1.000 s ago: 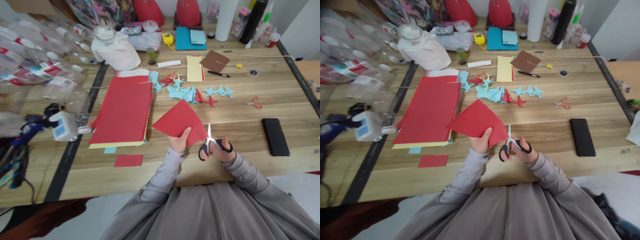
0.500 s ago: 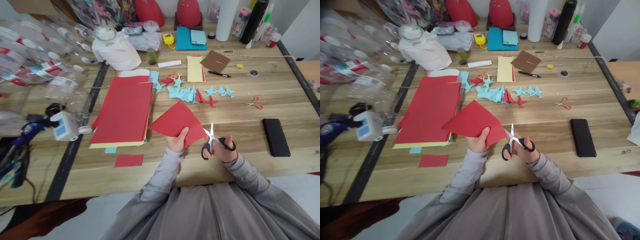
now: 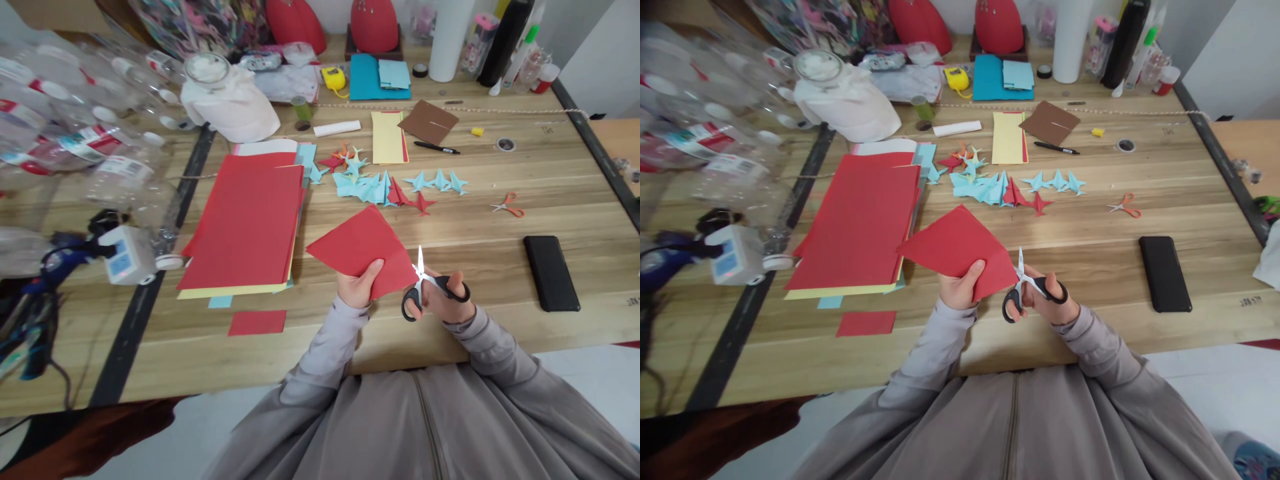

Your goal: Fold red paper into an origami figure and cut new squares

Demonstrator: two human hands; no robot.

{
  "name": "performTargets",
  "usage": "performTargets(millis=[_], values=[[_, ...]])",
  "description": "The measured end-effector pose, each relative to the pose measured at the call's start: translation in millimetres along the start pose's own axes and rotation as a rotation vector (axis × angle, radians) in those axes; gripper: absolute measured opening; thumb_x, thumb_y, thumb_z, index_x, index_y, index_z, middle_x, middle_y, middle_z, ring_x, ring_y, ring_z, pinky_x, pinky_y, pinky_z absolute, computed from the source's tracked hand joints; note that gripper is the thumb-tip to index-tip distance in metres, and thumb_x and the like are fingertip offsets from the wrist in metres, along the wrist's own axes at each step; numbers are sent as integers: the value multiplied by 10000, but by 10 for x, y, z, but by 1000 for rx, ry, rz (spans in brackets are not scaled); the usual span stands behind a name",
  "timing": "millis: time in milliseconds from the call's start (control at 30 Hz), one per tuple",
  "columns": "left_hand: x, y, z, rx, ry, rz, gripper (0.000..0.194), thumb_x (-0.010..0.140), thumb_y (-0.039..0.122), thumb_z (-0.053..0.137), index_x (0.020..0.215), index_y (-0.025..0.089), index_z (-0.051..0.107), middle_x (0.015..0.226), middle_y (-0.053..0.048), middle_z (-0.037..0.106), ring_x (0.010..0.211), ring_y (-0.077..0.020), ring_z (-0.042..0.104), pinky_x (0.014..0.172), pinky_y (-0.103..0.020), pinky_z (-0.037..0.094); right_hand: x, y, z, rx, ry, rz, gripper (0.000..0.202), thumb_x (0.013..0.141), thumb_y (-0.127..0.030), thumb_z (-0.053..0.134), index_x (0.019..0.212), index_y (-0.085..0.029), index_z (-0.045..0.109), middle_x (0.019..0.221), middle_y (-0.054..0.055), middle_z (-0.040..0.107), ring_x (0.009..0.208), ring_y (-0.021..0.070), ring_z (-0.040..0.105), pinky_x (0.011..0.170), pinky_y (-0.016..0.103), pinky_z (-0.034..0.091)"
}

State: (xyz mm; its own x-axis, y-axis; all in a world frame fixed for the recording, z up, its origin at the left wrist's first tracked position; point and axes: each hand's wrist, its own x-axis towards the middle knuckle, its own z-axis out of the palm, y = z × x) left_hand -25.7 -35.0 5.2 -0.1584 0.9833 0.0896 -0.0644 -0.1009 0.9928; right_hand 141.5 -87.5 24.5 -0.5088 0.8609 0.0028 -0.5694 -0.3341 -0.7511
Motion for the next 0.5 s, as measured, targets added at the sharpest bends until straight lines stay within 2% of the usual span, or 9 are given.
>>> performTargets(millis=[133, 200, 267, 300, 433, 500], values=[[30, -12, -3, -48, 71, -24, 516, 627, 441, 798, 1047, 162, 687, 958, -88, 733, 965, -224, 679, 915, -337, 525, -18, -84, -5, 4, 104, -9, 813, 593, -908, 419, 1026, -230, 541, 594, -5, 560, 462, 158, 447, 499, 293, 319], [61, -31, -22, -103, 156, -43, 557, 600, 454, 811, 1062, 173, 679, 980, -85, 728, 969, -222, 676, 908, -338, 530, -28, -175, -18, 51, 235, -131, 780, 583, -920, 395, 950, -247, 538, 534, -27, 488, 462, 153, 403, 489, 280, 293], [86, -45, -31, -155, 202, -64, 592, 578, 464, 820, 1076, 181, 671, 994, -82, 725, 971, -220, 674, 908, -344, 532, -28, -241, -23, 67, 337, -251, 774, 598, -920, 367, 963, -257, 529, 535, -30, 465, 472, 154, 382, 486, 275, 268], [92, -47, -28, -168, 196, -74, 605, 569, 460, 826, 1083, 183, 667, 995, -82, 724, 969, -220, 675, 910, -347, 531, -23, -252, -17, 44, 328, -255, 743, 626, -903, 369, 969, -262, 523, 543, -24, 483, 478, 156, 385, 493, 277, 269], [88, -34, 17, -185, 146, -119, 612, 550, 460, 836, 1069, 181, 672, 963, -81, 730, 940, -224, 683, 885, -351, 542, -2, -192, 45, -56, 158, -89, 723, 615, -876, 456, 981, -253, 483, 579, -8, 540, 491, 159, 407, 530, 300, 305], [84, -32, 30, -195, 145, -137, 591, 549, 475, 832, 1038, 178, 682, 957, -82, 731, 939, -228, 683, 871, -351, 546, -2, -169, 53, -103, 170, -87, 708, 634, -852, 472, 999, -245, 463, 597, -5, 546, 518, 168, 439, 531, 303, 313]])
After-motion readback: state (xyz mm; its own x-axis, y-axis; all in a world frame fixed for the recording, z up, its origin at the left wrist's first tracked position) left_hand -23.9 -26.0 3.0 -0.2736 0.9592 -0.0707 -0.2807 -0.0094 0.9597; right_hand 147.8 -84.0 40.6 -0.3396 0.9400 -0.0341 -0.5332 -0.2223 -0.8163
